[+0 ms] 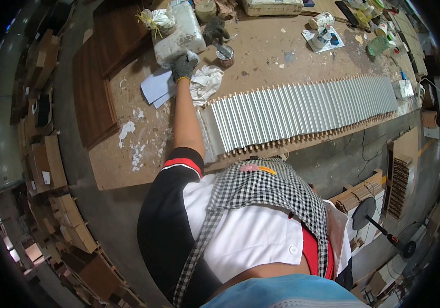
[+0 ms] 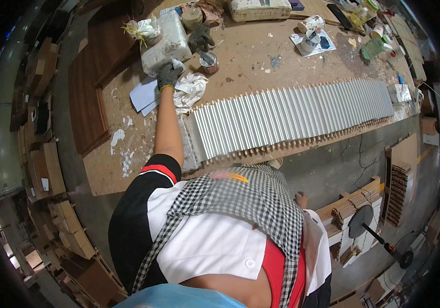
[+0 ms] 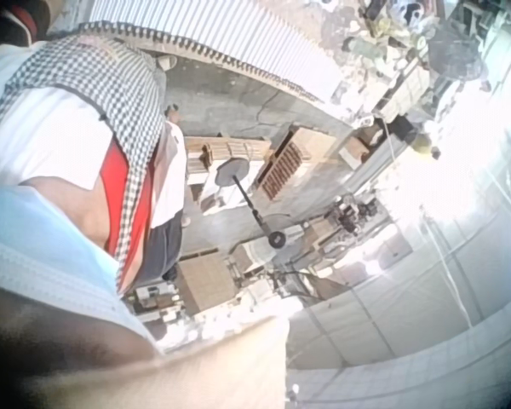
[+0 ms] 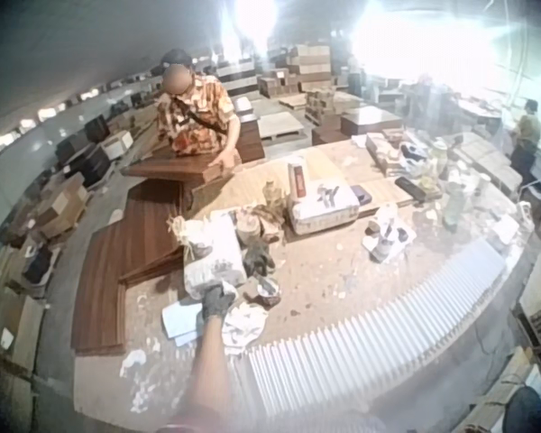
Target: The person applies adhesive from a small bottle onto several white rectangular wood pieces, then arranges them in a long row along a workbench and wipes excess glue with a blue cloth.
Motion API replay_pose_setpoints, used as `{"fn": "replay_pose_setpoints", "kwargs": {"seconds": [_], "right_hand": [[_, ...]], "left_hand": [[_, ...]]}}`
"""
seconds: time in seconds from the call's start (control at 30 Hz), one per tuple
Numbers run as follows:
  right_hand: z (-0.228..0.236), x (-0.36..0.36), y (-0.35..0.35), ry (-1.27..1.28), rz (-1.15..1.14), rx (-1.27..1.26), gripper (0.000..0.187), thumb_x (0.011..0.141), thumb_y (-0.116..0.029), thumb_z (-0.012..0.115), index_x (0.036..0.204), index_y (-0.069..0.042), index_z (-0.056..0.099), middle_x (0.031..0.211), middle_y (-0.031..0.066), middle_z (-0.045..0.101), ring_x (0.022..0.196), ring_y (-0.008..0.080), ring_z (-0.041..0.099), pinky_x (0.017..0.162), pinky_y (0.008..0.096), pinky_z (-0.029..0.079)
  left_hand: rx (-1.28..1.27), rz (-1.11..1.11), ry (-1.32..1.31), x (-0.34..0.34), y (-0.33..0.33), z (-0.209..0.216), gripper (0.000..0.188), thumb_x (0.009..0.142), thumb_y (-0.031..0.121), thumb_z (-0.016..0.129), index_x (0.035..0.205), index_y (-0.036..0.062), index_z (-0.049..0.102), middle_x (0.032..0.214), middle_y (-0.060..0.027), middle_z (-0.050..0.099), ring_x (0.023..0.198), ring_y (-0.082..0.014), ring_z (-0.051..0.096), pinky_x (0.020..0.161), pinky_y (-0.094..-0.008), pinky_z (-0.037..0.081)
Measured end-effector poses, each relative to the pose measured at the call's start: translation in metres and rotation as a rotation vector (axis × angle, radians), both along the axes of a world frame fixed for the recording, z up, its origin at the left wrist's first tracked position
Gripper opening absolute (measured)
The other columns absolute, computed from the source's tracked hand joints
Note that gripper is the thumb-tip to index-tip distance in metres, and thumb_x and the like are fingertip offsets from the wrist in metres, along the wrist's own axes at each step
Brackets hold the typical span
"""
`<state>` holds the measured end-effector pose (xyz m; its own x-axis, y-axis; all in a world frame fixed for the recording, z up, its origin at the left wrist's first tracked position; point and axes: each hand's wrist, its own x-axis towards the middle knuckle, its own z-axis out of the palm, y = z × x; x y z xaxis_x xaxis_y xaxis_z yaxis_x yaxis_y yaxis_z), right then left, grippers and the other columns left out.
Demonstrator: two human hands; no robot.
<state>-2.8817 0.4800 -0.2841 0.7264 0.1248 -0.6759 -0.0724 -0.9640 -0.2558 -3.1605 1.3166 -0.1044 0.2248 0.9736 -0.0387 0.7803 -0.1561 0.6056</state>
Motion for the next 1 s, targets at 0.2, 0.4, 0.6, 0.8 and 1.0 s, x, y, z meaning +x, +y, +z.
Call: {"fn": "replay_pose_setpoints", "kwargs": {"seconds": [0.2,0.4,0.6,0.8,1.0], "right_hand": [[0.073,-0.008,0.069,0.015,-0.11,0.095,0.035,0.089,-0.01,0.06,0.123,-0.002,0.062,0.084,0.0155,0.063,0.068,0.0224,0.066,0.055,0.0366,0.057],[0.105,-0.003,0.096,-0.006,-0.086,0.157,0.034,0.088,-0.006,0.057,0.121,-0.001,0.062,0.082,0.0145,0.066,0.067,0.0218,0.066,0.059,0.034,0.056],[0.069,0.014,0.07,-0.089,-0.134,0.364,0.028,0.088,-0.001,0.053,0.113,0.005,0.064,0.081,0.0152,0.069,0.065,0.0199,0.068,0.058,0.0298,0.052],[0.086,0.005,0.076,-0.004,-0.355,0.44,0.02,0.093,-0.008,0.059,0.109,0.002,0.065,0.081,0.0114,0.069,0.065,0.0185,0.066,0.056,0.0316,0.052],[0.201,0.041,0.188,0.58,-0.519,1.073,0.02,0.096,-0.025,0.065,0.096,-0.005,0.063,0.08,0.0054,0.064,0.077,0.0162,0.062,0.072,0.0305,0.051]], "left_hand": [[0.048,0.093,0.221,-0.016,-0.014,0.024,0.045,0.079,0.045,0.068,0.112,0.0139,0.07,0.113,-0.0162,0.068,0.105,-0.0378,0.063,0.09,-0.0473,0.05],[0.239,-0.02,0.14,-0.033,-0.058,0.061,0.037,0.089,0.041,0.059,0.105,0.0093,0.07,0.105,-0.0176,0.069,0.099,-0.038,0.064,0.087,-0.0472,0.049],[0.237,-0.246,-0.023,-0.011,-0.108,0.087,0.036,0.093,0.03,0.063,0.11,-0.0001,0.069,0.11,-0.0193,0.069,0.102,-0.0342,0.065,0.091,-0.0403,0.049],[-0.193,-0.521,-0.517,0.022,-0.14,0.074,0.027,0.096,0.008,0.054,0.118,-0.0036,0.065,0.119,-0.0144,0.067,0.11,-0.0239,0.063,0.101,-0.0343,0.046],[-0.722,-0.709,-0.372,0.078,-0.149,0.07,0.069,0.101,0.063,0.028,0.135,0.0117,0.06,0.128,-0.0132,0.064,0.116,-0.0226,0.06,0.099,-0.0392,0.045]]}}
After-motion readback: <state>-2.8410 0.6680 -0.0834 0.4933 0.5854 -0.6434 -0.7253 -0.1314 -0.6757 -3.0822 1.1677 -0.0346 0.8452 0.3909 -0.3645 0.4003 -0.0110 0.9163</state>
